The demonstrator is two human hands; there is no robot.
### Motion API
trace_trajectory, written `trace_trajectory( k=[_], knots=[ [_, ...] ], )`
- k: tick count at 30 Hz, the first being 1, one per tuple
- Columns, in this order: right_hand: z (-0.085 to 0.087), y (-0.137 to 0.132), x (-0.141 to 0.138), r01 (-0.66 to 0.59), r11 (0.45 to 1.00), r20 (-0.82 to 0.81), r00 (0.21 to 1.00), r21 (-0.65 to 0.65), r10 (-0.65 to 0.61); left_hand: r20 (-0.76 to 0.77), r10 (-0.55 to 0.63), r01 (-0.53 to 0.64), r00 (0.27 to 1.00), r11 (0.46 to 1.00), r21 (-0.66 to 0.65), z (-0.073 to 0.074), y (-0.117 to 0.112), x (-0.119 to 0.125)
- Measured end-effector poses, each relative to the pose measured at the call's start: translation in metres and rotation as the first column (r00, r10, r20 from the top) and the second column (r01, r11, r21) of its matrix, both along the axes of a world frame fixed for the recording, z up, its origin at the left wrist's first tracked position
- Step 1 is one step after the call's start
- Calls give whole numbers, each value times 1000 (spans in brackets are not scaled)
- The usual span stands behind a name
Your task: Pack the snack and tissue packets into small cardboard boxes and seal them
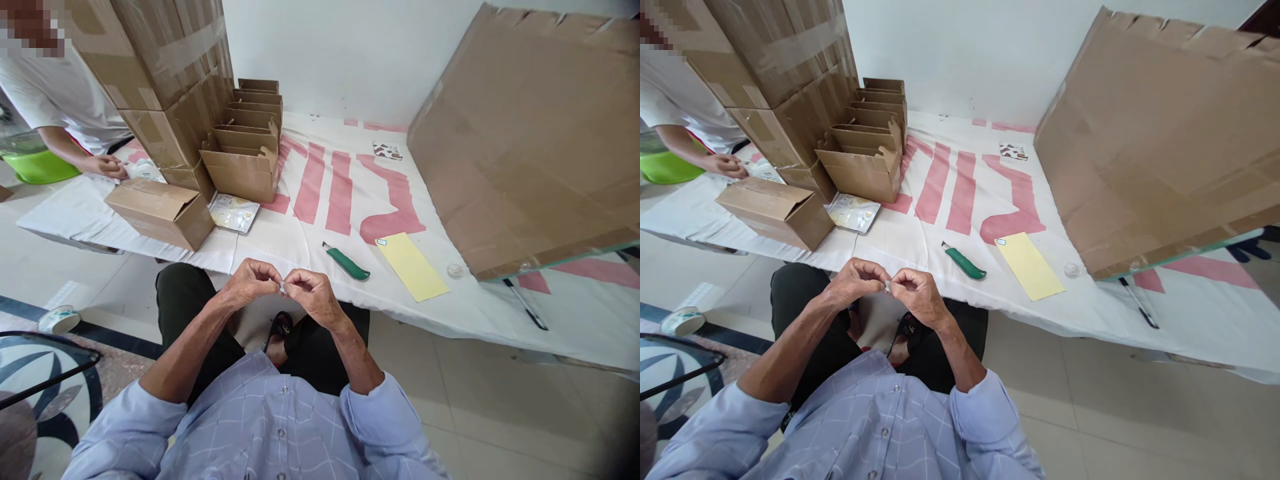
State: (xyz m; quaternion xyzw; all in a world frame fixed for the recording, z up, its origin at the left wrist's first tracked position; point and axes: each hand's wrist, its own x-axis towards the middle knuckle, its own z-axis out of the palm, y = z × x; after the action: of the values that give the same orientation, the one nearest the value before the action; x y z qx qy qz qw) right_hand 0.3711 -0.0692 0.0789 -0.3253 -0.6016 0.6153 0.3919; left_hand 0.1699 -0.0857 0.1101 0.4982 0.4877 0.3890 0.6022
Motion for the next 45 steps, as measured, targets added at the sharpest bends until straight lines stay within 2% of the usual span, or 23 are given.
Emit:
trace_trajectory(
  k=[5,13,19,28,37,45],
  knots=[
    [1,0,1,-3,1000,-31,1000,-22,3,59,-52,50,997,998,39,-2,0,-2],
    [1,-1,-1,-8,1000,-11,1000,-13,8,66,20,-21,998,1000,17,-2,-1,2],
    [-1,-2,0,-22,999,-25,999,-30,21,90,3,-4,996,1000,2,1,-1,2],
    [-2,-1,0,-40,996,-85,996,-76,34,101,-40,36,994,999,40,-4,-2,-2],
    [-3,-3,0,-33,999,-19,999,-41,32,52,21,-21,998,1000,-8,0,-3,3],
    [-4,-3,1,-41,998,-5,999,-39,41,14,23,-22,1000,999,-48,0,-3,1]
  ],
)
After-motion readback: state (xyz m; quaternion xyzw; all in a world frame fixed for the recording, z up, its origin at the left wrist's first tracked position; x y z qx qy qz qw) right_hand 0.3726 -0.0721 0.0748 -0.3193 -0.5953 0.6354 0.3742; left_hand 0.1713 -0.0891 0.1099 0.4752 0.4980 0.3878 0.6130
